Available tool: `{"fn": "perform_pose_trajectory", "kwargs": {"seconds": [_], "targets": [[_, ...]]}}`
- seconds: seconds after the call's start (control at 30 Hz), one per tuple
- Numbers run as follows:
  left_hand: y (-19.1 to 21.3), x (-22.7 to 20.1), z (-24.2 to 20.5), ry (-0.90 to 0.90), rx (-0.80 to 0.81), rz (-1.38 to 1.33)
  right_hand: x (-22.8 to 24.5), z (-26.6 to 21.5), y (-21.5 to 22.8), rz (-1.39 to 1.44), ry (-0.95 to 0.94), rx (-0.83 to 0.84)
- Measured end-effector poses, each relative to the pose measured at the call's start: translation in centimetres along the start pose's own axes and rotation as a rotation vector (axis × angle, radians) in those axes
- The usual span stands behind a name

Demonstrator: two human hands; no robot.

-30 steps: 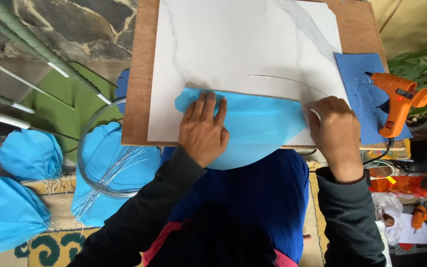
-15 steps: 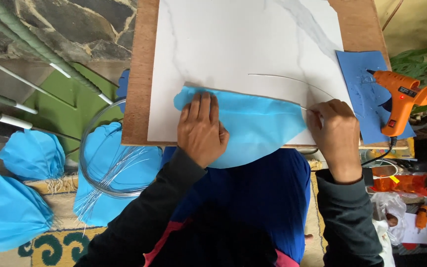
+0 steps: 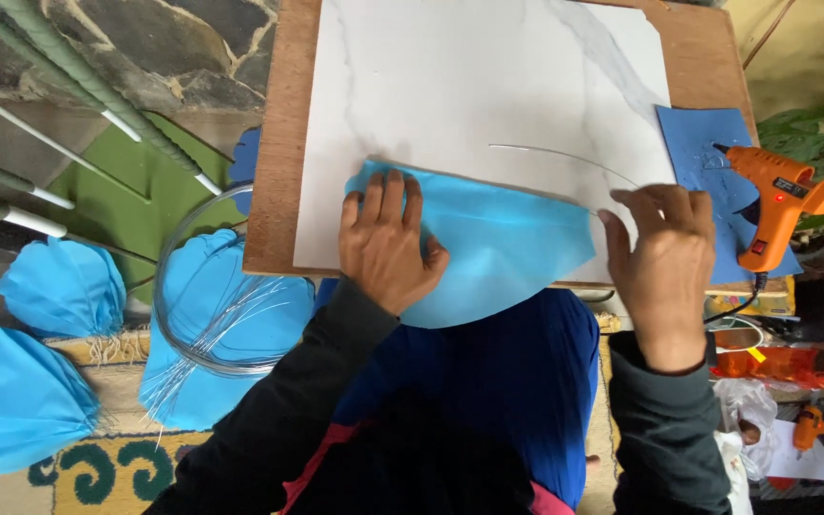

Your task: Shaping and gluing fabric petals onto wire frames to create decorative flowers

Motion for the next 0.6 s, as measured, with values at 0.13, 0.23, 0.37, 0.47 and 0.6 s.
{"fn": "perform_pose_trajectory", "kwargs": {"seconds": [0.13,0.23,0.37,0.47,0.6], "targets": [[-0.2,0.1,-0.2,-0.11,-0.15,0.02,4.5,2.3,-0.1,0.403,0.073,0.053],[-0.2,0.4,-0.3,-0.108,-0.162,-0.013,8.2,4.4,-2.2,0.693,0.117,0.161],[-0.5,0.8,-0.5,-0.107,-0.189,-0.043,10.2,6.0,-6.1,0.539,0.186,0.198],[-0.3,0.8,-0.5,-0.101,-0.188,-0.041,10.4,6.5,-7.3,0.43,0.174,0.195],[-0.1,0.8,-0.4,-0.074,-0.162,0.008,10.6,5.8,-7.7,0.268,0.188,0.129]]}}
Point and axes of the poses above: each hand's wrist, its own z-axis towards the middle knuckle, its own y-axis out of the back of the hand, x = y × z, the point moved 6 cm from there along z, towards the middle knuckle, and after that the axes turned 13 degrees about -z, right-handed, at the moved point
